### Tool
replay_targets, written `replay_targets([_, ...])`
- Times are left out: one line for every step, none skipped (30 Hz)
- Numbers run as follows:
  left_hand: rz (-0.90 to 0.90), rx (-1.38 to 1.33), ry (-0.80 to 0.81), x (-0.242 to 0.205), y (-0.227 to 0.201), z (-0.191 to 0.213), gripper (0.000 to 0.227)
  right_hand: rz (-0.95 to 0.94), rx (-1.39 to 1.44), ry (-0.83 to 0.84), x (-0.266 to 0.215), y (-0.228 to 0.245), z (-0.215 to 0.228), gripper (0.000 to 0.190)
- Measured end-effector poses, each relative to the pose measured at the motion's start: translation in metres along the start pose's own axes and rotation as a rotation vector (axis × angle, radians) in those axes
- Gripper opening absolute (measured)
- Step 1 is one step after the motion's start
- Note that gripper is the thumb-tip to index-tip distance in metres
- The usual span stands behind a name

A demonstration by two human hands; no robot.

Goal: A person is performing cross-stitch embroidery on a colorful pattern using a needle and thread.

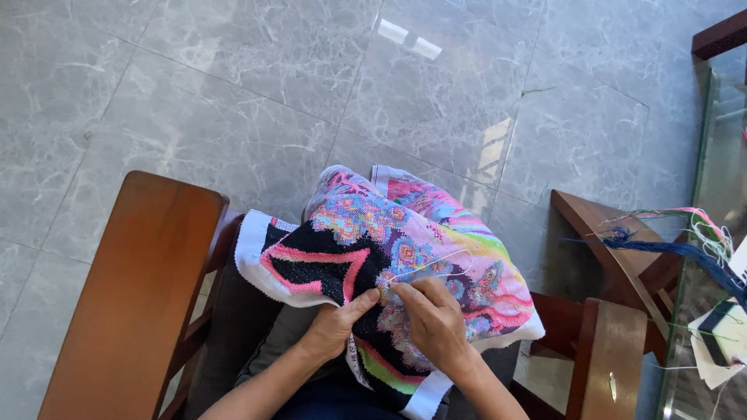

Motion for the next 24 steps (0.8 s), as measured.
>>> replay_targets([-0.001,-0.009,-0.012,0.000,0.001,0.001,0.055,-0.002,-0.016,0.003,0.000,0.000,-0.001,0.020])
replay_targets([-0.002,-0.009,-0.012,0.000,-0.001,0.000,0.055,-0.002,-0.016,0.003,0.000,-0.001,-0.001,0.020])
replay_targets([0.017,-0.005,0.003,-0.001,-0.002,-0.001,0.051,0.003,-0.003,0.000,-0.001,-0.002,-0.001,0.021])
replay_targets([0.035,-0.002,0.017,-0.001,-0.002,-0.003,0.049,0.008,0.011,-0.002,-0.002,-0.003,-0.001,0.023])
replay_targets([0.035,-0.002,0.016,-0.001,-0.001,-0.003,0.049,0.008,0.012,-0.002,0.000,-0.002,0.000,0.023])
replay_targets([0.006,0.021,0.008,-0.001,-0.003,-0.002,0.054,0.005,0.026,0.006,0.002,-0.001,0.000,0.021])
replay_targets([-0.024,0.044,0.000,-0.001,-0.004,-0.001,0.058,0.001,0.039,0.014,0.004,0.000,0.001,0.019])
replay_targets([-0.024,0.043,0.000,0.000,-0.003,-0.001,0.058,0.001,0.040,0.014,0.006,0.000,0.001,0.019])
replay_targets([-0.028,0.040,-0.003,0.000,-0.003,0.000,0.059,-0.003,0.025,0.020,0.008,0.001,0.001,0.017])
replay_targets([-0.031,0.037,-0.006,0.000,-0.001,0.001,0.059,-0.007,0.010,0.026,0.009,0.002,0.001,0.017])
replay_targets([-0.030,0.037,-0.007,0.000,-0.002,0.001,0.059,-0.008,0.010,0.027,0.008,0.002,0.000,0.017])
replay_targets([-0.018,0.030,-0.010,0.001,-0.001,0.001,0.061,-0.003,0.001,0.027,0.008,0.002,0.000,0.017])
replay_targets([-0.007,0.024,-0.014,0.001,-0.001,0.002,0.064,0.003,-0.008,0.028,0.008,0.003,-0.001,0.017])
replay_targets([-0.006,0.024,-0.014,0.001,0.000,0.002,0.064,0.002,-0.009,0.028,0.009,0.003,0.000,0.017])
replay_targets([-0.035,0.025,-0.004,0.001,-0.002,0.001,0.067,-0.005,-0.003,0.038,0.010,0.003,-0.001,0.016])
replay_targets([-0.064,0.025,0.005,0.000,-0.003,0.000,0.071,-0.013,0.002,0.049,0.011,0.003,-0.001,0.015])
replay_targets([-0.063,0.025,0.005,0.000,-0.004,0.000,0.071,-0.013,0.002,0.049,0.011,0.003,-0.001,0.015])
replay_targets([-0.023,0.023,-0.010,0.000,-0.002,0.001,0.068,-0.017,0.011,0.051,0.012,0.003,-0.001,0.016])
replay_targets([0.017,0.022,-0.025,-0.001,0.000,0.002,0.065,-0.021,0.020,0.053,0.013,0.003,-0.001,0.017])
replay_targets([0.017,0.021,-0.025,-0.001,-0.001,0.001,0.065,-0.020,0.021,0.054,0.012,0.003,-0.002,0.017])
replay_targets([0.019,0.017,-0.023,-0.001,-0.001,0.001,0.062,-0.021,0.018,0.057,0.011,0.002,-0.002,0.017])
replay_targets([0.022,0.014,-0.020,-0.001,-0.001,0.000,0.060,-0.022,0.014,0.060,0.010,0.001,-0.003,0.017])
replay_targets([0.022,0.013,-0.019,-0.002,-0.003,0.000,0.060,-0.022,0.013,0.060,0.013,0.004,-0.002,0.017])
replay_targets([0.027,0.015,-0.015,-0.002,-0.005,-0.001,0.061,-0.011,-0.003,0.064,0.017,0.008,-0.001,0.016])
Point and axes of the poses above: each hand's wrist, its own x-axis towards the middle knuckle, its own z-axis out of the back of the hand, y = z × x, the point moved 8 cm from there along x, towards the middle knuckle, and after that the axes turned 3 degrees about z, right-handed, at the moved point
